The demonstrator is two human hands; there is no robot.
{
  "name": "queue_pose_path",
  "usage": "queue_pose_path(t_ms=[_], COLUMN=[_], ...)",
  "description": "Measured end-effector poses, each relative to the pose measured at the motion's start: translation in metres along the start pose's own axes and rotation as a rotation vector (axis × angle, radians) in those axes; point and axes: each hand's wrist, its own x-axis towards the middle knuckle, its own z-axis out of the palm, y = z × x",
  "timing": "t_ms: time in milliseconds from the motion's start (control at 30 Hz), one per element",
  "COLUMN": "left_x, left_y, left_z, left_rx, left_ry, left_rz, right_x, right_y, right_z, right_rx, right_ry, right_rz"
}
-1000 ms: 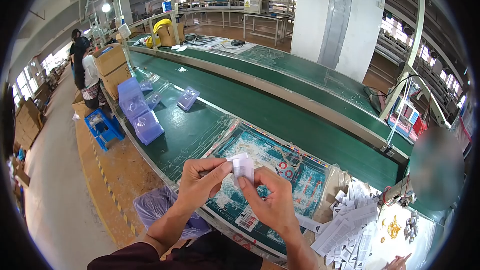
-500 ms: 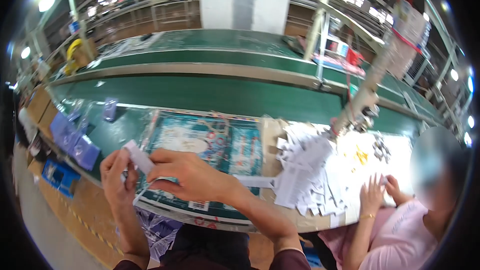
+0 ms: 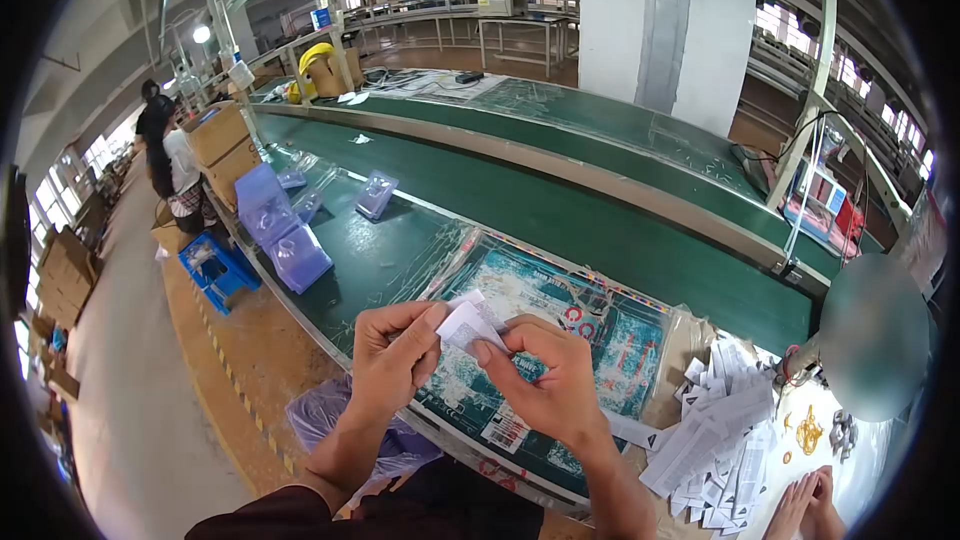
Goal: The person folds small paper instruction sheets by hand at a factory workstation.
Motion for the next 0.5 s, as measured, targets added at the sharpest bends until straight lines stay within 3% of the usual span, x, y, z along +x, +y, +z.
queue_pose_path(t_ms=[233, 300, 433, 500], left_x=[-0.006, -0.004, -0.005, -0.004], left_y=[0.006, 0.013, 0.021, 0.021], left_z=[0.000, 0.006, 0.008, 0.011], left_rx=[-0.017, 0.141, 0.213, 0.251], left_ry=[-0.004, 0.030, 0.026, 0.025], left_rz=[0.021, 0.057, 0.016, 0.088], right_x=[-0.007, -0.006, -0.008, -0.008], right_y=[0.005, 0.000, -0.001, -0.002], right_z=[0.008, 0.010, 0.008, 0.007], right_rx=[0.262, 0.381, 0.354, 0.336], right_ry=[0.033, 0.040, -0.008, -0.022], right_rz=[0.153, 0.174, 0.149, 0.159])
